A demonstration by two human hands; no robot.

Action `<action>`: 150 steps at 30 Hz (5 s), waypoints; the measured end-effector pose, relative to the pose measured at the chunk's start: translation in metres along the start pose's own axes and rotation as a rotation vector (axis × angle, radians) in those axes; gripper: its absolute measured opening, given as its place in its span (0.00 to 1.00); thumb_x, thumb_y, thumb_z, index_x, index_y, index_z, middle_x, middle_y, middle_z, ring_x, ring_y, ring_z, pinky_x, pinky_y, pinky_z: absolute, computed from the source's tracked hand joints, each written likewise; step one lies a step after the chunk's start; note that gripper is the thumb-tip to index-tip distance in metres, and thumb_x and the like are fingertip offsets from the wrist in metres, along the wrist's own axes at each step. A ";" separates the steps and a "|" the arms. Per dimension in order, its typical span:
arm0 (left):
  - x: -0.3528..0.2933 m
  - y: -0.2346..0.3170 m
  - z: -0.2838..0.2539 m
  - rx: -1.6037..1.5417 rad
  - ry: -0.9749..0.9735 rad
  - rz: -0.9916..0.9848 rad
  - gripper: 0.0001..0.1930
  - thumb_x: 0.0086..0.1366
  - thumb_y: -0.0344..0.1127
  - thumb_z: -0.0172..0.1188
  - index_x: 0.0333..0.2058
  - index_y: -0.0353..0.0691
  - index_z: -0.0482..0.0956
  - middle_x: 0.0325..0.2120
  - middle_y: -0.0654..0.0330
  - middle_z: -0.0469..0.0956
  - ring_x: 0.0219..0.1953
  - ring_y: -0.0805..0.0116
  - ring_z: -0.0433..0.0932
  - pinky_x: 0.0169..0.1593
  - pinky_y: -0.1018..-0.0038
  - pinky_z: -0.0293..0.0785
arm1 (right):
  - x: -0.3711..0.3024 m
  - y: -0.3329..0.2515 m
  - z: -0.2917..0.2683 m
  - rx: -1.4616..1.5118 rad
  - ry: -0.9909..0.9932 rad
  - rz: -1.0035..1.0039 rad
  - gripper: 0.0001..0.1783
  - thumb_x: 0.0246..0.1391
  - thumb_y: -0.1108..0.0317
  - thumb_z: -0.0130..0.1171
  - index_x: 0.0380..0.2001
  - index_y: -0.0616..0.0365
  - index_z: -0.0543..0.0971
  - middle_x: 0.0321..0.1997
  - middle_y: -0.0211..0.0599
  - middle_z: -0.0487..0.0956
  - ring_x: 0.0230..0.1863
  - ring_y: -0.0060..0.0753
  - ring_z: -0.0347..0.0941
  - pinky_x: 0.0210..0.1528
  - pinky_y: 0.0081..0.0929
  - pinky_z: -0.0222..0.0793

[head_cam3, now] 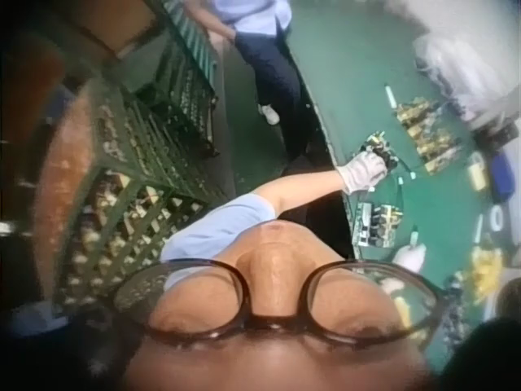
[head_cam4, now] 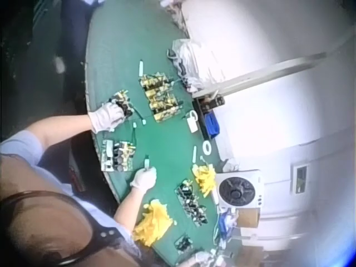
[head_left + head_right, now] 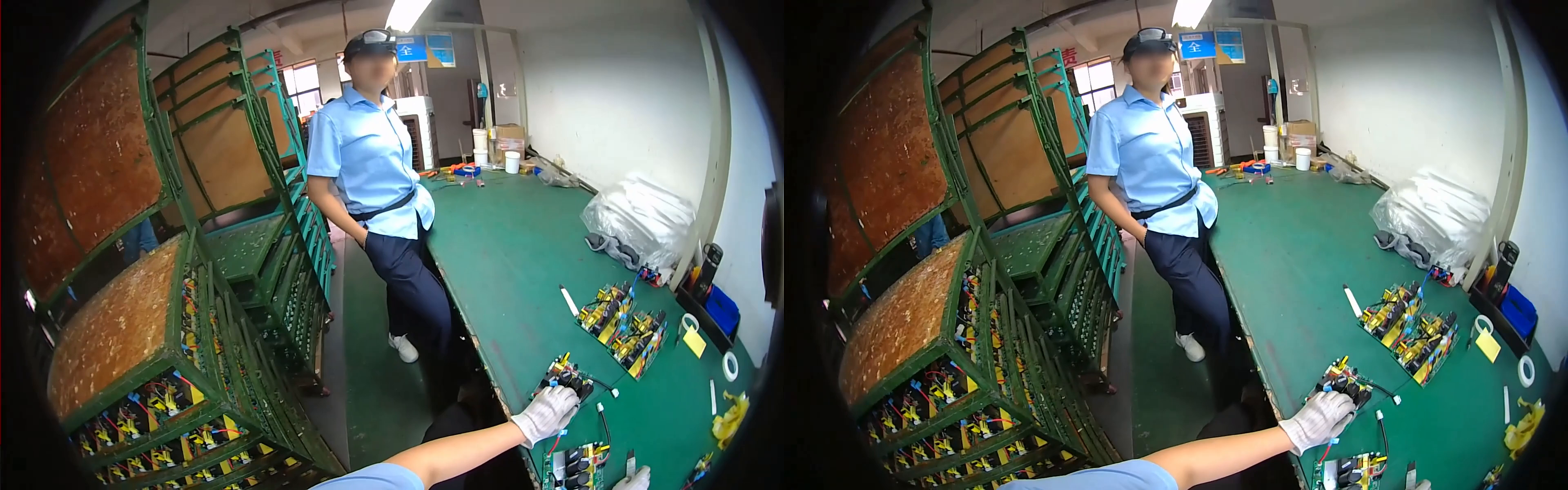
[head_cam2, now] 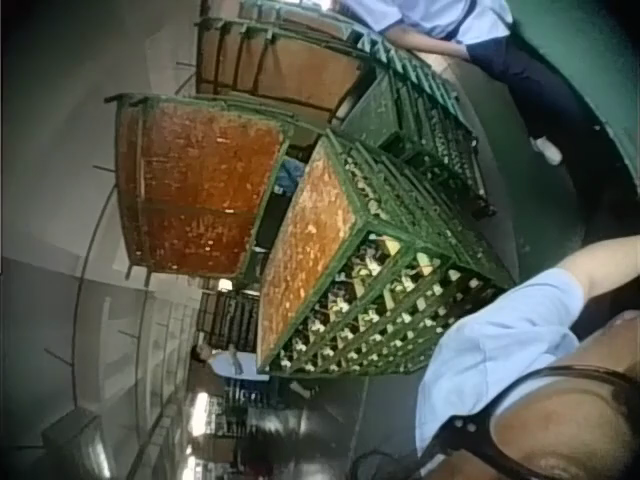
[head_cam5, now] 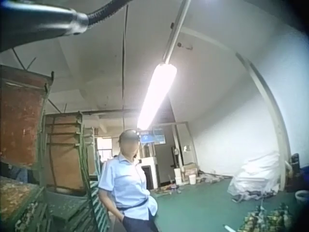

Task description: The person assembles printed circuit boards by hand, attaching electronic components and yellow strips to the boards with tape.

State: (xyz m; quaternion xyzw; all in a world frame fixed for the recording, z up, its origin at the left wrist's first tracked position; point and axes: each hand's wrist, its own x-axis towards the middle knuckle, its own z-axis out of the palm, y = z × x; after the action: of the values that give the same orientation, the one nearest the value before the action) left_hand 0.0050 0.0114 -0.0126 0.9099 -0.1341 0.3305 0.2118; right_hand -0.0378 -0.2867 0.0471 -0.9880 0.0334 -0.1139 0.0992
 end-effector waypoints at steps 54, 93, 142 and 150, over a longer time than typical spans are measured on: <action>-0.005 0.009 -0.006 0.041 -0.005 -0.022 0.14 0.58 0.36 0.61 0.42 0.39 0.77 0.41 0.57 0.76 0.44 0.58 0.75 0.47 0.63 0.71 | -0.012 0.000 0.006 0.253 0.300 -0.144 0.17 0.63 0.63 0.54 0.49 0.62 0.76 0.42 0.54 0.79 0.40 0.55 0.76 0.45 0.43 0.73; 0.043 0.022 -0.014 -0.107 0.475 0.074 0.14 0.62 0.24 0.57 0.47 0.34 0.77 0.42 0.48 0.77 0.47 0.53 0.76 0.50 0.64 0.75 | -0.107 0.008 -0.001 0.247 -0.018 -0.288 0.06 0.55 0.67 0.54 0.37 0.51 0.76 0.32 0.37 0.71 0.36 0.41 0.71 0.31 0.40 0.73; 0.061 0.126 0.023 -0.038 -0.140 0.144 0.08 0.63 0.34 0.53 0.34 0.42 0.81 0.37 0.53 0.81 0.40 0.54 0.80 0.44 0.59 0.76 | -0.072 -0.022 0.001 0.233 -0.173 -0.271 0.20 0.55 0.70 0.46 0.53 0.52 0.73 0.36 0.49 0.74 0.37 0.52 0.75 0.36 0.47 0.74; 0.039 0.124 0.044 -0.102 -0.065 0.160 0.09 0.64 0.35 0.55 0.41 0.42 0.79 0.42 0.56 0.79 0.45 0.55 0.77 0.49 0.59 0.72 | -0.091 -0.010 0.009 0.244 -0.048 -0.277 0.20 0.55 0.70 0.47 0.51 0.54 0.74 0.33 0.47 0.74 0.34 0.48 0.76 0.31 0.44 0.74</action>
State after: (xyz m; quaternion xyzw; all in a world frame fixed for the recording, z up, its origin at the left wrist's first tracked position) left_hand 0.0099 -0.1217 0.0194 0.8945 -0.2296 0.3095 0.2265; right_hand -0.1239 -0.2671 0.0202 -0.9662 -0.1195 -0.1062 0.2022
